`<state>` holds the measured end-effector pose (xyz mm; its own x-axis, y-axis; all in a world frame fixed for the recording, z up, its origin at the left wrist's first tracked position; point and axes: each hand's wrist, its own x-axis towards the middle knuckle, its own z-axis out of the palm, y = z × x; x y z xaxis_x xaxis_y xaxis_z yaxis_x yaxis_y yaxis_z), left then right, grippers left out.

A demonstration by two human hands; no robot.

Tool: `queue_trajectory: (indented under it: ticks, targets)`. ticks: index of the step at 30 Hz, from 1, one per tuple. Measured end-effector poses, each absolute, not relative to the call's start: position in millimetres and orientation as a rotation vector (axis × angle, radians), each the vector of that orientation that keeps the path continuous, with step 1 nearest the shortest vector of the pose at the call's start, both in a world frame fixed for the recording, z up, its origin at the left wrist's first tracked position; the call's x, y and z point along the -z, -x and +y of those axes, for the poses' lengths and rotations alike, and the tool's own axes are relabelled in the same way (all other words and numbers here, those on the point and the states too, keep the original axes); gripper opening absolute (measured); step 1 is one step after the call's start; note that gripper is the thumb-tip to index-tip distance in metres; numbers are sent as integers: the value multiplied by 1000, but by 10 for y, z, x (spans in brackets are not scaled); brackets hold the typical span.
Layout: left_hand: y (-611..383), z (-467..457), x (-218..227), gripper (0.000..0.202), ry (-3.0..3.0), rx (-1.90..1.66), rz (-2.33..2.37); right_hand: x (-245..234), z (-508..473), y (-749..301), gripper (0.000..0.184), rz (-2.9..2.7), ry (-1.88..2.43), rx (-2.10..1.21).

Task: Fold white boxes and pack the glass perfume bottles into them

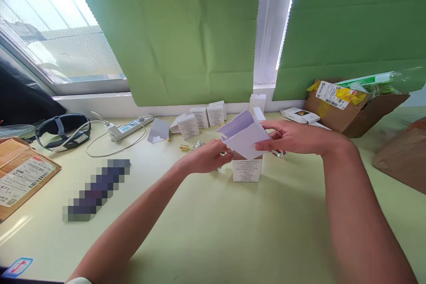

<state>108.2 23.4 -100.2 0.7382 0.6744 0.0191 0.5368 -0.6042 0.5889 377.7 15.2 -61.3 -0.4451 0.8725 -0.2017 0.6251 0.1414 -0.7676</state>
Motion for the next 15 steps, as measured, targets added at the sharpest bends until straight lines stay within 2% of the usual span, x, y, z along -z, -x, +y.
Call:
queue_trajectory:
  ticks: [7,10,15]
  targets:
    - [-1070,314,1044,34,-2280,-321,773,585,196,-3641,31,-2237,1542,-1145]
    - [-1059,311,1022,31,-2294,-299,752,565,197,-3605,28,-2282,1525,-1133]
    - [-1032,309,1002,35,-2276,-318,770,602,242,-3545,35,-2285,1486,-1112]
